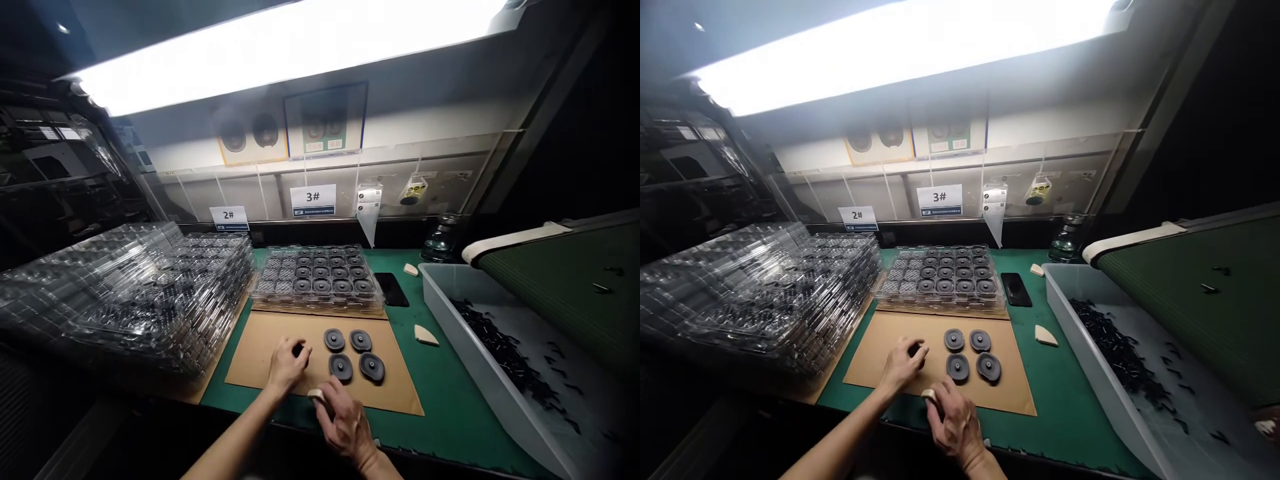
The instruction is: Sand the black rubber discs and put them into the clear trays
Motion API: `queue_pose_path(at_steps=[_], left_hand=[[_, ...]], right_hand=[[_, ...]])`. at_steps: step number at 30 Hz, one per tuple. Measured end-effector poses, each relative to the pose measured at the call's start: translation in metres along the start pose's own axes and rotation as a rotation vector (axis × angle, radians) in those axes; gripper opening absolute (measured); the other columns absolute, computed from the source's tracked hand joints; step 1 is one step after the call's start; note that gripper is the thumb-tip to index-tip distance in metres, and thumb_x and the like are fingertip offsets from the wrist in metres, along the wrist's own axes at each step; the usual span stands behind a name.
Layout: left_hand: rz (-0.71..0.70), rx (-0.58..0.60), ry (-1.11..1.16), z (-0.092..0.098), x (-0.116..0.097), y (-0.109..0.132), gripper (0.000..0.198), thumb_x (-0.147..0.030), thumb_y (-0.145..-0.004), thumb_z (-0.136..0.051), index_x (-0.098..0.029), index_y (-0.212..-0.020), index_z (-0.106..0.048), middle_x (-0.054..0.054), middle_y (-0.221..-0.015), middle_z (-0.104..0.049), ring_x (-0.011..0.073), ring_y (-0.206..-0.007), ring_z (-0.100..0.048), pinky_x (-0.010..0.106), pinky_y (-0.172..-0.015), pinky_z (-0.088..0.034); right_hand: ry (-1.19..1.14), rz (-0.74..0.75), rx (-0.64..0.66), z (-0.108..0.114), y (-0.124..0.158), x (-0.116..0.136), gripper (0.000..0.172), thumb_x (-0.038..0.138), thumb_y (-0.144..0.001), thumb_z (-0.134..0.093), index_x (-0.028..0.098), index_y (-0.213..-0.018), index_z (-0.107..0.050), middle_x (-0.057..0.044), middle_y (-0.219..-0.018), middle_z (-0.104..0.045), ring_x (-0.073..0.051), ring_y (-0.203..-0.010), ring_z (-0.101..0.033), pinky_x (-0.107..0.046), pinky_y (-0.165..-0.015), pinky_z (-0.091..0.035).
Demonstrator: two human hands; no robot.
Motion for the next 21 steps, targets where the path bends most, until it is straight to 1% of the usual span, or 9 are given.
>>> queue_pose_path(at_steps=[2, 4, 6, 7, 11, 13, 15, 18, 21], left_hand=[[0.082, -0.031, 0.091, -0.002, 0.007, 0.037, 0.026, -0.041, -0.1, -0.062, -0.018, -0.111, -0.07, 0.009, -0.116, -0.072, 0.0226, -0.103, -0.069, 0.046, -0.094, -0.057], [0.138, -0.034, 0.193, -0.004, 0.012, 0.076, 0.034, -0.049, -0.1, -0.06, -0.018, -0.105, -0.073, 0.009, -0.106, -0.075, 0.0232, -0.097, -0.071, 0.044, -0.09, -0.059], [0.17, -0.027, 0.3, -0.005, 0.014, 0.115, 0.048, -0.061, -0.097, -0.056, -0.019, -0.103, -0.077, 0.011, -0.101, -0.078, 0.0282, -0.1, -0.073, 0.044, -0.091, -0.059], [0.181, -0.021, 0.35, -0.005, 0.015, 0.133, 0.054, -0.067, -0.094, -0.055, -0.02, -0.105, -0.079, 0.013, -0.101, -0.079, 0.0311, -0.104, -0.073, 0.044, -0.093, -0.059], [0.186, 0.041, 0.616, -0.002, 0.012, 0.191, 0.07, -0.074, -0.083, -0.064, -0.026, -0.135, -0.071, 0.013, -0.13, -0.075, 0.0355, -0.128, -0.065, 0.045, -0.109, -0.052], [0.182, 0.096, 0.841, 0.001, 0.007, 0.207, 0.074, -0.065, -0.079, -0.075, -0.03, -0.143, -0.064, 0.012, -0.143, -0.067, 0.0361, -0.136, -0.059, 0.047, -0.114, -0.047], [0.198, 0.13, 1.026, 0.006, -0.002, 0.216, 0.072, -0.053, -0.079, -0.082, -0.03, -0.144, -0.064, 0.014, -0.147, -0.064, 0.0378, -0.138, -0.057, 0.049, -0.113, -0.047], [0.251, 0.104, 1.14, 0.019, -0.016, 0.215, 0.062, -0.038, -0.082, -0.084, -0.024, -0.14, -0.066, 0.017, -0.144, -0.066, 0.0385, -0.132, -0.062, 0.045, -0.107, -0.053], [0.304, 0.052, 1.294, 0.033, -0.03, 0.206, 0.053, -0.029, -0.085, -0.082, -0.022, -0.136, -0.068, 0.016, -0.142, -0.067, 0.0329, -0.131, -0.063, 0.034, -0.107, -0.053]], right_hand=[[-0.054, 0.027, 0.047, -0.003, 0.01, 0.015, 0.015, 0.02, -0.095, -0.051, 0.023, -0.101, -0.065, -0.008, -0.114, -0.063, -0.017, -0.088, -0.066, -0.025, -0.078, -0.05], [-0.192, -0.008, 0.116, -0.008, 0.023, 0.031, 0.01, 0.023, -0.092, -0.055, 0.023, -0.095, -0.065, -0.008, -0.116, -0.063, -0.018, -0.088, -0.065, -0.026, -0.079, -0.05], [-0.369, -0.125, 0.172, -0.011, 0.037, 0.041, 0.007, 0.028, -0.087, -0.061, 0.022, -0.084, -0.062, -0.006, -0.1, -0.062, -0.019, -0.084, -0.061, -0.028, -0.078, -0.049], [-0.456, -0.206, 0.19, -0.012, 0.044, 0.044, 0.012, 0.031, -0.085, -0.063, 0.022, -0.079, -0.059, -0.005, -0.091, -0.059, -0.019, -0.082, -0.058, -0.029, -0.078, -0.049], [-0.815, -0.513, 0.347, -0.015, 0.063, 0.053, 0.033, 0.049, -0.084, -0.062, 0.02, -0.072, -0.052, -0.001, -0.073, -0.051, -0.016, -0.071, -0.054, -0.029, -0.069, -0.05], [-1.017, -0.634, 0.459, -0.016, 0.068, 0.063, 0.042, 0.059, -0.083, -0.058, 0.019, -0.076, -0.054, -0.001, -0.067, -0.052, -0.014, -0.06, -0.053, -0.027, -0.057, -0.049], [-1.158, -0.723, 0.497, -0.011, 0.068, 0.074, 0.047, 0.064, -0.082, -0.056, 0.017, -0.081, -0.057, -0.001, -0.066, -0.054, -0.013, -0.054, -0.053, -0.025, -0.053, -0.047], [-1.263, -0.806, 0.467, 0.002, 0.059, 0.084, 0.046, 0.061, -0.081, -0.065, 0.015, -0.085, -0.06, -0.003, -0.073, -0.06, -0.012, -0.057, -0.058, -0.026, -0.058, -0.051], [-1.247, -0.839, 0.417, 0.023, 0.044, 0.078, 0.047, 0.059, -0.083, -0.073, 0.014, -0.095, -0.066, -0.006, -0.08, -0.067, -0.017, -0.065, -0.067, -0.028, -0.061, -0.053]])
Point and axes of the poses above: each hand's wrist, its own y-axis away from the middle knuckle, its own z-axis out of the back of the hand, x = y × z, the point moved 7 cm from there along -y, towards the middle knuckle
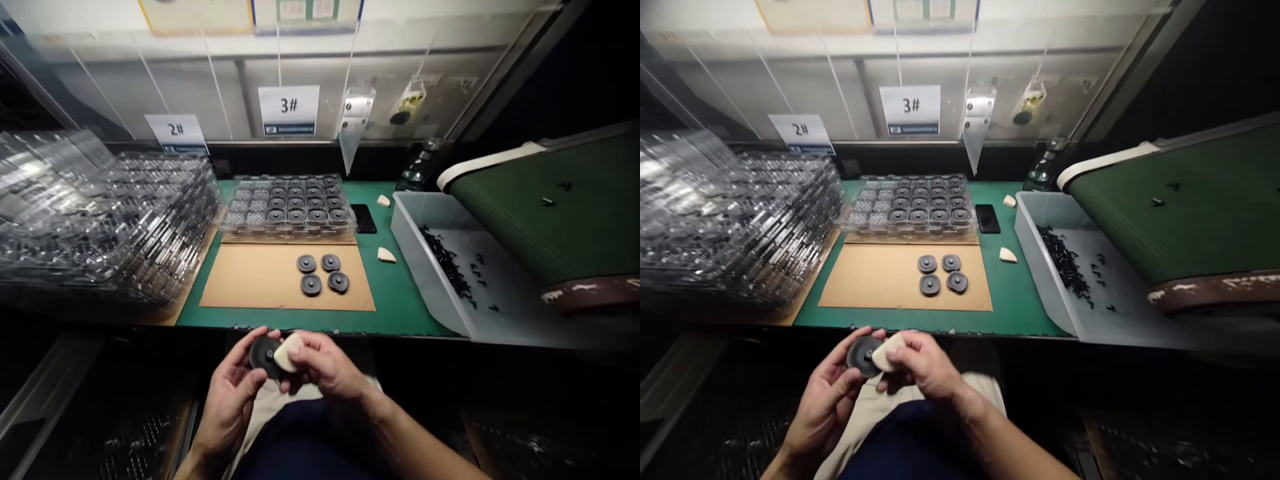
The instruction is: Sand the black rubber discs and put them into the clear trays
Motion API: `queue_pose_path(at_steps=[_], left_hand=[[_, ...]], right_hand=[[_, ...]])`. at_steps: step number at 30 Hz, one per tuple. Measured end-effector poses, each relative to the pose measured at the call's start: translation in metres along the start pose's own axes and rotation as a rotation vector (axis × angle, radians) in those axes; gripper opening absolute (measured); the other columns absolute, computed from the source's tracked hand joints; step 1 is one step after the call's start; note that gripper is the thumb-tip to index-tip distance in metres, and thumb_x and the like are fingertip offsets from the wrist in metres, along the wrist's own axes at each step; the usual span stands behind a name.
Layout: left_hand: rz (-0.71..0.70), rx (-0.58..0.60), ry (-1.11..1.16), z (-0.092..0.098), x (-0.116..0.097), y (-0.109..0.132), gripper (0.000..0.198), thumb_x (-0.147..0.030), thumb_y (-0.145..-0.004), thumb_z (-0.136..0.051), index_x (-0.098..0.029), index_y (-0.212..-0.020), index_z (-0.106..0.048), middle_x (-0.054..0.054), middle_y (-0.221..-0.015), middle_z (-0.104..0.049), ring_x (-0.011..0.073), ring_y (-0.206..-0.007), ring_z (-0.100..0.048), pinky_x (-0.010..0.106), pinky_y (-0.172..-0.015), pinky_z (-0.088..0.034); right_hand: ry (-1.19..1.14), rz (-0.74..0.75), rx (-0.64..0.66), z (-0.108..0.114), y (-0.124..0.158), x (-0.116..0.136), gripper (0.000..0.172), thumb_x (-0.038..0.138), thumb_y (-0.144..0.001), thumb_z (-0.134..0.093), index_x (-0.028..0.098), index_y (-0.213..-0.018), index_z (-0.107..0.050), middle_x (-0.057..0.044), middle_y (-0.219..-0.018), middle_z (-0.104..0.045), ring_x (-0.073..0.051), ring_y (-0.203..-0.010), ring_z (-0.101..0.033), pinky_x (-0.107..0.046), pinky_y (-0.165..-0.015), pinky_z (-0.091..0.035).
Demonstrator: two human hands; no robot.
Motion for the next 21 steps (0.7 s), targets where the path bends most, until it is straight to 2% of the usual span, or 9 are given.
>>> queue_pose_path(at_steps=[2, 4, 6, 11, 15, 18, 21], left_hand=[[0.015, -0.02, 0.129, -0.006, -0.009, -0.002, 0.048, -0.029, -0.088, -0.078, -0.022, -0.135, -0.067, 0.015, -0.144, -0.066, 0.0306, -0.13, -0.064, 0.034, -0.111, -0.051], [0.022, -0.04, 0.205, -0.009, -0.017, -0.003, 0.047, -0.029, -0.09, -0.076, -0.021, -0.135, -0.067, 0.015, -0.146, -0.064, 0.0306, -0.13, -0.064, 0.036, -0.113, -0.05], [0.013, -0.062, 0.217, -0.009, -0.023, -0.002, 0.047, -0.027, -0.09, -0.076, -0.021, -0.136, -0.066, 0.015, -0.147, -0.063, 0.0308, -0.133, -0.062, 0.036, -0.114, -0.049], [-0.015, -0.11, 0.155, -0.004, -0.027, 0.003, 0.056, -0.021, -0.084, -0.083, -0.023, -0.136, -0.065, 0.014, -0.141, -0.068, 0.0311, -0.137, -0.058, 0.032, -0.113, -0.048], [-0.022, -0.14, 0.134, -0.002, -0.029, 0.006, 0.062, -0.02, -0.078, -0.087, -0.027, -0.136, -0.065, 0.011, -0.141, -0.068, 0.0327, -0.138, -0.057, 0.036, -0.114, -0.047], [-0.032, -0.154, 0.115, -0.002, -0.031, 0.007, 0.063, -0.019, -0.076, -0.088, -0.028, -0.135, -0.066, 0.01, -0.139, -0.069, 0.0341, -0.138, -0.057, 0.04, -0.115, -0.046], [-0.053, -0.132, 0.11, -0.005, -0.036, 0.008, 0.061, -0.018, -0.078, -0.087, -0.028, -0.135, -0.067, 0.01, -0.137, -0.07, 0.034, -0.137, -0.058, 0.04, -0.114, -0.048]], right_hand=[[0.103, 0.064, -0.125, 0.018, 0.002, 0.02, 0.042, 0.055, -0.09, -0.07, 0.015, -0.102, -0.069, -0.005, -0.08, -0.069, -0.015, -0.069, -0.067, -0.025, -0.065, -0.052], [0.336, 0.149, -0.287, 0.035, 0.007, 0.042, 0.038, 0.053, -0.095, -0.065, 0.017, -0.104, -0.07, -0.002, -0.077, -0.066, -0.013, -0.067, -0.062, -0.022, -0.062, -0.049], [0.55, 0.2, -0.346, 0.036, 0.014, 0.059, 0.034, 0.05, -0.099, -0.06, 0.018, -0.105, -0.071, 0.001, -0.073, -0.061, -0.012, -0.063, -0.055, -0.022, -0.058, -0.045], [0.777, 0.305, -0.176, -0.01, 0.028, 0.082, 0.024, 0.035, -0.103, -0.054, 0.018, -0.1, -0.07, -0.001, -0.083, -0.063, -0.013, -0.072, -0.053, -0.025, -0.066, -0.044], [0.939, 0.462, -0.043, -0.043, 0.036, 0.093, 0.018, 0.026, -0.102, -0.053, 0.018, -0.095, -0.068, -0.002, -0.082, -0.06, -0.015, -0.074, -0.052, -0.029, -0.069, -0.043], [1.061, 0.588, -0.063, -0.051, 0.039, 0.099, 0.015, 0.021, -0.101, -0.052, 0.018, -0.092, -0.063, -0.003, -0.084, -0.057, -0.015, -0.076, -0.05, -0.031, -0.071, -0.041], [1.017, 0.554, -0.019, -0.051, 0.036, 0.097, 0.018, 0.021, -0.1, -0.052, 0.019, -0.082, -0.057, 0.0, -0.077, -0.051, -0.014, -0.069, -0.045, -0.03, -0.066, -0.037]])
Point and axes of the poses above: each hand's wrist, its own y-axis away from the middle knuckle, its own z-axis out of the back of the hand, x = y × z, the point moved 7 cm from there along -y, towards the middle knuckle
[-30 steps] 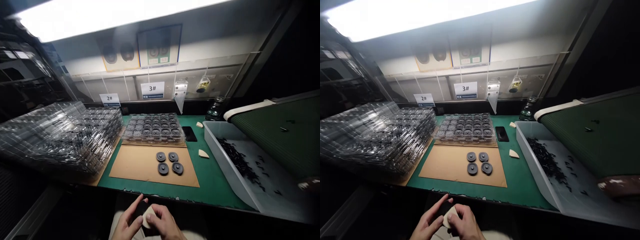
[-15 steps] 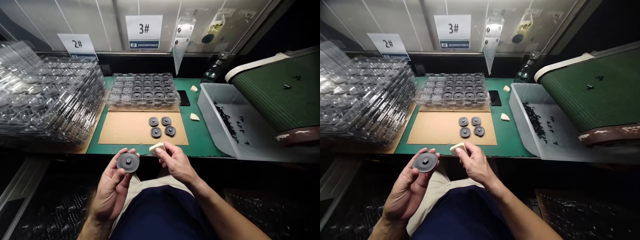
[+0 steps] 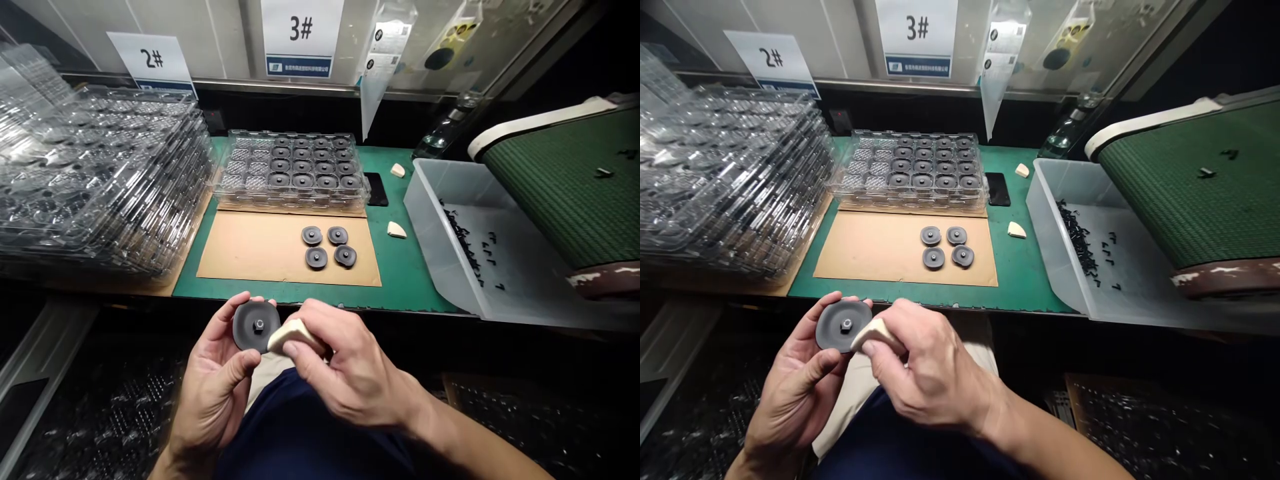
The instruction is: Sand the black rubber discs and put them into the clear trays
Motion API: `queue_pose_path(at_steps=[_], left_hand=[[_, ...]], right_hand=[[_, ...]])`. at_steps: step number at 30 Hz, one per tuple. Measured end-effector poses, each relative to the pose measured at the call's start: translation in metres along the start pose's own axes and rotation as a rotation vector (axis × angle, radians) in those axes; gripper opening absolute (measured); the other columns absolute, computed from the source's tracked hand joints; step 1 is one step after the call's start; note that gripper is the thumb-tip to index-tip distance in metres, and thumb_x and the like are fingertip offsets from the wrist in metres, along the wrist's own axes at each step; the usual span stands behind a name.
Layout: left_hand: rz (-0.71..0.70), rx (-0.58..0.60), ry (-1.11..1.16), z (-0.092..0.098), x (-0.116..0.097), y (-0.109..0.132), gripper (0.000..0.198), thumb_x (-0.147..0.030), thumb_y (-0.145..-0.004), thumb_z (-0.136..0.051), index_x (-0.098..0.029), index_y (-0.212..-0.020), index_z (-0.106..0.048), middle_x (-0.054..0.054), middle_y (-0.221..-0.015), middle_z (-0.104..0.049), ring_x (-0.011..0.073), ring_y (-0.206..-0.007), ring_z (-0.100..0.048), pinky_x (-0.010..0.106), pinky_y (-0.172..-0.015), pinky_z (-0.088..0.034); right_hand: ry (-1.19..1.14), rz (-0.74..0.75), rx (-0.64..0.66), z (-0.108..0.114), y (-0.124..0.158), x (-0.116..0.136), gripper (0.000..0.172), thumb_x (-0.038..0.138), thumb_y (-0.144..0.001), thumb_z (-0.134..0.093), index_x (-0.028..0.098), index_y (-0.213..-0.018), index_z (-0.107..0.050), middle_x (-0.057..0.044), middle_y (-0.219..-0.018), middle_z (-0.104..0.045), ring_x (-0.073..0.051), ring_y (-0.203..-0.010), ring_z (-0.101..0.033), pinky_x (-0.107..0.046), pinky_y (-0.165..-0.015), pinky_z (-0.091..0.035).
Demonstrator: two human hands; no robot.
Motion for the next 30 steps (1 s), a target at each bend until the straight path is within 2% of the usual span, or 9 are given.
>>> queue_pose_path(at_steps=[5, 8, 12, 15, 20, 22, 24, 26, 30], left_hand=[[-0.02, 0.016, -0.018, -0.004, -0.005, 0.002, 0.059, -0.015, -0.077, -0.086, -0.028, -0.132, -0.069, 0.009, -0.134, -0.072, 0.0298, -0.133, -0.061, 0.03, -0.108, -0.052], [-0.002, 0.015, -0.019, -0.005, -0.004, 0.0, 0.06, -0.015, -0.077, -0.087, -0.029, -0.133, -0.069, 0.009, -0.134, -0.072, 0.0304, -0.132, -0.063, 0.032, -0.107, -0.053], [0.003, -0.001, -0.02, -0.006, -0.004, 0.0, 0.06, -0.015, -0.075, -0.088, -0.029, -0.131, -0.07, 0.008, -0.132, -0.073, 0.0295, -0.129, -0.065, 0.031, -0.107, -0.053], [0.042, -0.008, -0.005, -0.007, -0.003, 0.003, 0.061, -0.017, -0.074, -0.089, -0.03, -0.131, -0.071, 0.008, -0.132, -0.074, 0.0299, -0.127, -0.066, 0.033, -0.107, -0.054], [0.155, 0.009, -0.028, -0.007, 0.005, 0.001, 0.06, -0.02, -0.075, -0.089, -0.026, -0.132, -0.072, 0.009, -0.129, -0.075, 0.0271, -0.123, -0.068, 0.027, -0.104, -0.053], [0.165, -0.004, -0.031, -0.005, 0.007, 0.0, 0.059, -0.023, -0.077, -0.088, -0.027, -0.134, -0.071, 0.009, -0.129, -0.075, 0.0267, -0.123, -0.068, 0.026, -0.104, -0.053], [0.156, -0.036, -0.025, -0.001, 0.008, 0.0, 0.06, -0.025, -0.08, -0.086, -0.029, -0.137, -0.069, 0.009, -0.132, -0.074, 0.0274, -0.125, -0.067, 0.028, -0.106, -0.053], [0.149, -0.046, -0.017, 0.002, 0.009, 0.001, 0.062, -0.028, -0.081, -0.086, -0.031, -0.139, -0.067, 0.009, -0.135, -0.073, 0.0285, -0.128, -0.066, 0.031, -0.108, -0.052], [0.18, -0.031, 0.007, 0.005, 0.012, 0.004, 0.059, -0.028, -0.084, -0.083, -0.029, -0.14, -0.067, 0.009, -0.136, -0.073, 0.027, -0.13, -0.065, 0.028, -0.108, -0.051]], right_hand=[[-0.02, -0.037, -0.056, 0.002, -0.002, -0.006, 0.019, 0.023, -0.1, -0.052, 0.018, -0.084, -0.059, 0.0, -0.077, -0.051, -0.014, -0.069, -0.044, -0.03, -0.066, -0.036], [-0.104, -0.029, 0.01, -0.004, -0.002, -0.007, 0.018, 0.023, -0.099, -0.054, 0.018, -0.082, -0.06, 0.001, -0.074, -0.049, -0.013, -0.067, -0.044, -0.029, -0.064, -0.036], [-0.042, -0.035, -0.053, 0.002, -0.001, -0.008, 0.017, 0.023, -0.099, -0.055, 0.018, -0.085, -0.062, 0.001, -0.076, -0.05, -0.012, -0.068, -0.045, -0.029, -0.065, -0.036], [-0.071, -0.017, 0.046, -0.001, -0.004, -0.01, 0.017, 0.022, -0.098, -0.056, 0.018, -0.082, -0.062, 0.002, -0.072, -0.049, -0.012, -0.065, -0.044, -0.028, -0.063, -0.036], [0.161, 0.048, -0.073, 0.008, -0.008, -0.011, 0.016, 0.025, -0.102, -0.051, 0.019, -0.095, -0.064, -0.004, -0.089, -0.06, -0.015, -0.078, -0.052, -0.03, -0.072, -0.039], [0.202, 0.009, -0.074, 0.006, -0.007, -0.011, 0.017, 0.025, -0.1, -0.052, 0.019, -0.086, -0.059, -0.002, -0.083, -0.057, -0.014, -0.072, -0.049, -0.029, -0.069, -0.037], [0.108, -0.086, -0.014, 0.0, -0.005, -0.015, 0.025, 0.024, -0.097, -0.054, 0.021, -0.074, -0.049, 0.003, -0.069, -0.049, -0.012, -0.061, -0.042, -0.028, -0.06, -0.033], [0.011, -0.147, 0.039, -0.005, -0.003, -0.017, 0.028, 0.025, -0.097, -0.055, 0.021, -0.071, -0.046, 0.005, -0.064, -0.045, -0.01, -0.057, -0.04, -0.027, -0.056, -0.031], [0.183, -0.039, -0.075, 0.002, -0.004, -0.012, 0.017, 0.027, -0.101, -0.051, 0.02, -0.088, -0.06, -0.002, -0.083, -0.058, -0.014, -0.073, -0.05, -0.029, -0.07, -0.039]])
Point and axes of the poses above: each hand's wrist, its own y-axis away from the middle knuckle, its own z-axis out of the back of the hand, x = y × z, the point moved 7 cm from there along -y, towards the middle knuckle
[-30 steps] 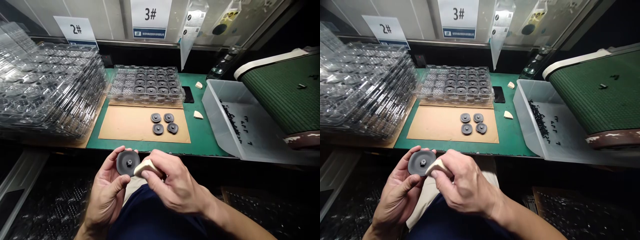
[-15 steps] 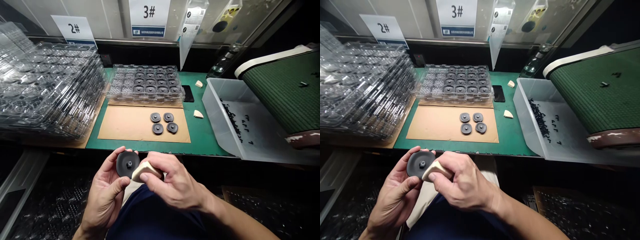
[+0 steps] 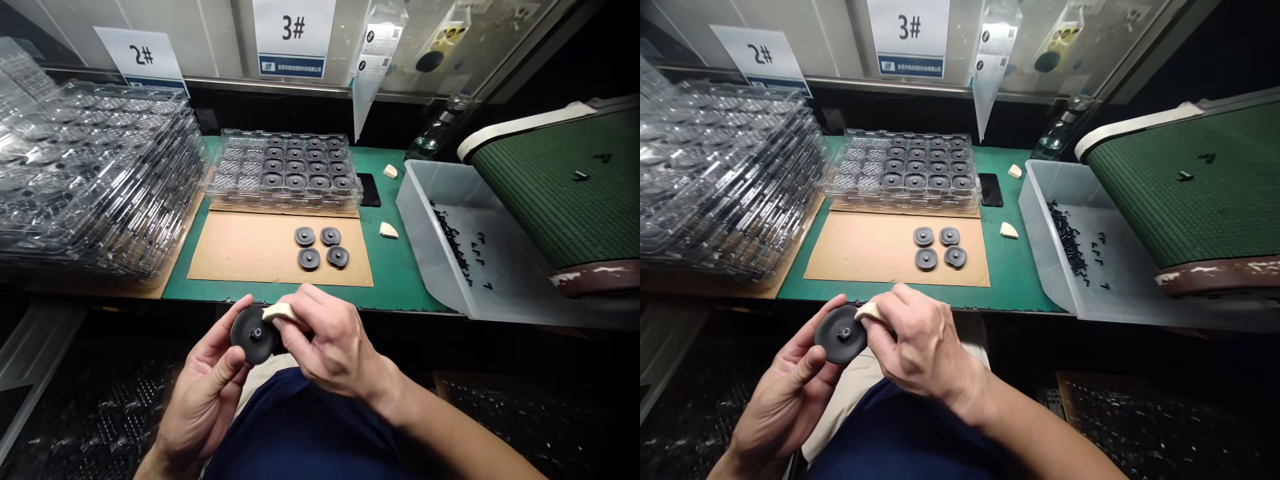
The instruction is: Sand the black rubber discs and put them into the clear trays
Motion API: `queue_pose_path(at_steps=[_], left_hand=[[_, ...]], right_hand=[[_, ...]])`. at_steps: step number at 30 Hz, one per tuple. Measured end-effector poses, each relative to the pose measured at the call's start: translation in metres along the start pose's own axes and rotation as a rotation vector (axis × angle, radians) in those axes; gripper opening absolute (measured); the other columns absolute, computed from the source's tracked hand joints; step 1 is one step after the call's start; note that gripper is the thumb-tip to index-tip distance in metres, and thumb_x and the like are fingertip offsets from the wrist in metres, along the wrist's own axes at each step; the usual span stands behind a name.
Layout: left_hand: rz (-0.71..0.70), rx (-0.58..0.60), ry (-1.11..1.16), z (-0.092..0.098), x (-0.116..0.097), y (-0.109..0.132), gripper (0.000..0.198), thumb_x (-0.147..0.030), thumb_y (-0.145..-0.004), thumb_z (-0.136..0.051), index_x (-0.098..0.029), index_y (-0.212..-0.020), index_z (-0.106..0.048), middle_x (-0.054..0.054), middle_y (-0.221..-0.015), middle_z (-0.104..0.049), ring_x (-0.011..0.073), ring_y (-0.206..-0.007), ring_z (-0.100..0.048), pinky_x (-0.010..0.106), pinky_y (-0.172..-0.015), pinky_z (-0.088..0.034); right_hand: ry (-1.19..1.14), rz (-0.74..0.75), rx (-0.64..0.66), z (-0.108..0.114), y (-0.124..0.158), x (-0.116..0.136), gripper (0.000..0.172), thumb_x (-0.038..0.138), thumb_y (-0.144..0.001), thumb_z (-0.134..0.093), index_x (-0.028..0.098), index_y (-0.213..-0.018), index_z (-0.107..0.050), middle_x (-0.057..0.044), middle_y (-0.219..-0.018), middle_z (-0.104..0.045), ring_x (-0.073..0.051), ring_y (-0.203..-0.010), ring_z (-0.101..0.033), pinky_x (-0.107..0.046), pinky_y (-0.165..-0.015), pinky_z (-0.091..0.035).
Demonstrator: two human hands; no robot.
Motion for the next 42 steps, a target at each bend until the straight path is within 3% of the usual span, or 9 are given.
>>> queue_pose_path(at_steps=[6, 11, 16, 21, 27, 30, 34, 39, 42], left_hand=[[0.039, -0.08, 0.077, 0.006, 0.002, 0.0, 0.046, -0.037, -0.093, -0.073, -0.026, -0.138, -0.069, 0.01, -0.129, -0.076, 0.0253, -0.119, -0.072, 0.03, -0.105, -0.055], [0.1, -0.03, 0.057, -0.001, 0.004, -0.001, 0.039, -0.036, -0.094, -0.071, -0.018, -0.129, -0.075, 0.014, -0.127, -0.077, 0.0244, -0.111, -0.074, 0.024, -0.093, -0.06], [0.051, -0.087, 0.083, 0.003, 0.0, -0.003, 0.042, -0.037, -0.094, -0.072, -0.02, -0.133, -0.073, 0.012, -0.124, -0.078, 0.026, -0.111, -0.074, 0.029, -0.096, -0.06], [0.081, 0.003, 0.05, -0.001, 0.005, -0.007, 0.04, -0.035, -0.092, -0.074, -0.019, -0.129, -0.075, 0.014, -0.127, -0.076, 0.0268, -0.116, -0.072, 0.029, -0.1, -0.058], [-0.053, -0.043, 0.071, 0.002, -0.002, -0.009, 0.047, -0.034, -0.089, -0.078, -0.028, -0.135, -0.071, 0.01, -0.126, -0.077, 0.0287, -0.123, -0.069, 0.038, -0.11, -0.052], [0.098, 0.072, 0.004, -0.001, 0.006, -0.011, 0.042, -0.034, -0.093, -0.073, -0.022, -0.134, -0.073, 0.013, -0.128, -0.076, 0.0293, -0.126, -0.067, 0.036, -0.112, -0.049], [0.214, 0.205, -0.008, -0.004, 0.013, -0.011, 0.041, -0.037, -0.098, -0.066, -0.018, -0.133, -0.073, 0.015, -0.134, -0.072, 0.0306, -0.13, -0.063, 0.035, -0.111, -0.05], [0.08, 0.036, 0.039, 0.008, 0.002, -0.013, 0.045, -0.035, -0.09, -0.077, -0.028, -0.134, -0.072, 0.008, -0.122, -0.079, 0.0237, -0.12, -0.07, 0.027, -0.104, -0.052], [0.102, 0.056, -0.01, 0.006, 0.0, -0.013, 0.045, -0.036, -0.089, -0.078, -0.025, -0.132, -0.074, 0.01, -0.117, -0.08, 0.0241, -0.113, -0.072, 0.027, -0.1, -0.054]], right_hand=[[0.023, 0.012, 0.055, -0.006, 0.004, 0.001, 0.022, 0.022, -0.096, -0.054, 0.021, -0.075, -0.048, 0.003, -0.07, -0.048, -0.012, -0.063, -0.043, -0.029, -0.063, -0.034], [0.181, 0.065, 0.007, -0.004, 0.006, 0.009, 0.013, 0.025, -0.099, -0.051, 0.02, -0.09, -0.059, -0.003, -0.085, -0.058, -0.017, -0.076, -0.051, -0.031, -0.072, -0.038], [0.05, -0.024, 0.097, -0.01, 0.008, 0.005, 0.021, 0.022, -0.096, -0.053, 0.022, -0.075, -0.047, 0.003, -0.069, -0.049, -0.012, -0.061, -0.043, -0.029, -0.061, -0.034], [0.199, 0.087, 0.006, -0.005, 0.0, 0.009, 0.012, 0.023, -0.099, -0.051, 0.02, -0.094, -0.061, -0.005, -0.087, -0.06, -0.018, -0.078, -0.053, -0.032, -0.075, -0.039], [-0.017, -0.139, 0.086, -0.018, 0.0, -0.005, 0.027, 0.024, -0.098, -0.053, 0.022, -0.073, -0.042, 0.004, -0.067, -0.047, -0.011, -0.058, -0.04, -0.028, -0.057, -0.031], [0.097, 0.013, 0.051, -0.009, -0.002, -0.001, 0.014, 0.022, -0.098, -0.052, 0.02, -0.086, -0.058, -0.001, -0.079, -0.056, -0.014, -0.07, -0.049, -0.029, -0.067, -0.038], [0.269, 0.346, 0.078, -0.007, -0.001, 0.013, 0.019, 0.024, -0.1, -0.052, 0.021, -0.111, -0.067, -0.007, -0.092, -0.062, -0.019, -0.08, -0.051, -0.034, -0.074, -0.041], [0.091, 0.066, -0.009, -0.01, 0.0, -0.002, 0.016, 0.021, -0.099, -0.052, 0.02, -0.084, -0.057, 0.0, -0.076, -0.053, -0.014, -0.068, -0.046, -0.031, -0.066, -0.037], [0.067, 0.009, 0.017, -0.017, 0.004, -0.005, 0.021, 0.019, -0.098, -0.05, 0.021, -0.077, -0.051, 0.001, -0.074, -0.05, -0.013, -0.067, -0.044, -0.03, -0.065, -0.036]])
Point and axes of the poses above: each hand's wrist, its own y-axis away from the middle knuckle, its own z-axis out of the back of the hand, x = y × z, the point moved 7 cm from there along -y, towards the middle knuckle
